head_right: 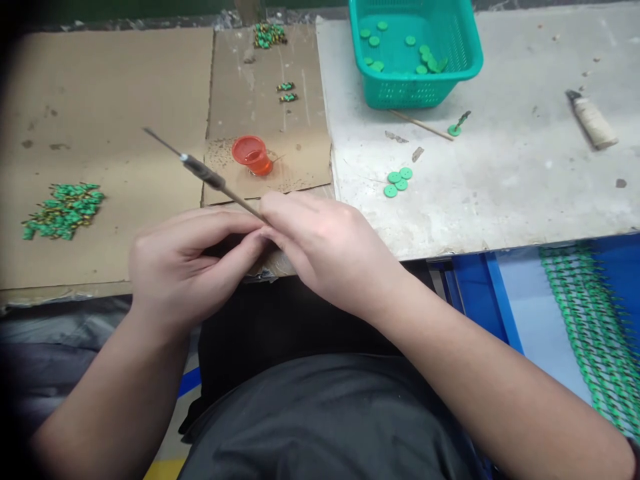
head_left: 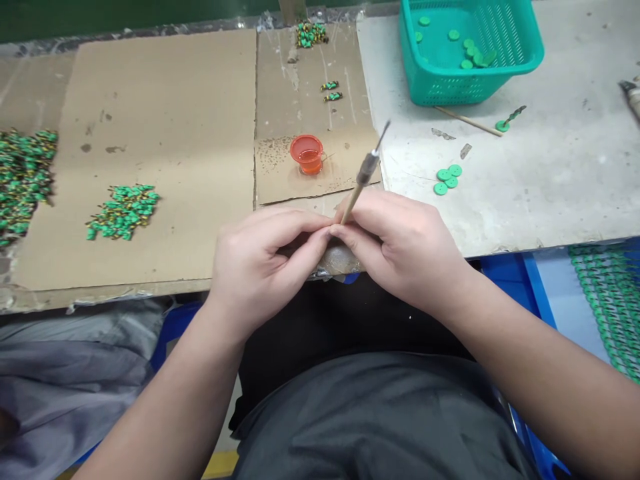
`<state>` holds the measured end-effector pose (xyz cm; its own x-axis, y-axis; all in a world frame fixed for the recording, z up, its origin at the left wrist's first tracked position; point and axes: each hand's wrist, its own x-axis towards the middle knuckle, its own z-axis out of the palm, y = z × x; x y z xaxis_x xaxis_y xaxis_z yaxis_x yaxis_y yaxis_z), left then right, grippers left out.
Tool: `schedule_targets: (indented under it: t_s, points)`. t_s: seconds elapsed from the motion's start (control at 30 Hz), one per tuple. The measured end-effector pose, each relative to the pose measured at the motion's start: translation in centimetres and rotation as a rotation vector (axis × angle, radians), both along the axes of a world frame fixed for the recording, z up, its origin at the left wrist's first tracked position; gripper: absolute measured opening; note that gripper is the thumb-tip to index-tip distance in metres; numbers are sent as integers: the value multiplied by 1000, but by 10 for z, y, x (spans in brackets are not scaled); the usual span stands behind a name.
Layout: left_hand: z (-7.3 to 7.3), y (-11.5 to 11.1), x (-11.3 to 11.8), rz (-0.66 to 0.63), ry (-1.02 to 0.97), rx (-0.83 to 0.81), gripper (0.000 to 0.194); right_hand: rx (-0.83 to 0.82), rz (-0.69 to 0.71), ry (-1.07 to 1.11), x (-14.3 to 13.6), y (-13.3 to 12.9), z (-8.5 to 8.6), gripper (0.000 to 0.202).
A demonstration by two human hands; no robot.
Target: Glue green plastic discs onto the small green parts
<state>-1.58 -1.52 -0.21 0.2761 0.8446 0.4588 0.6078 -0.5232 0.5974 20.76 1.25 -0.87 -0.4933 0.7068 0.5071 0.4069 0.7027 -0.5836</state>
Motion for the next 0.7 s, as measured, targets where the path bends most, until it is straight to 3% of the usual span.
schedule_targets:
  t_s: [0.3, 0.5, 0.7]
  points:
    - [-3, 0, -2, -3, -2, -9, 16, 89, 3, 76, 0, -3, -11, 10]
    - [-2, 0, -2, -6, -18, -20, 16, 106, -6, 5, -1, -6, -11, 19]
    - [-2, 0, -1, 5, -28, -37, 17, 94, -2, 27, -2, -6, -8, 13]
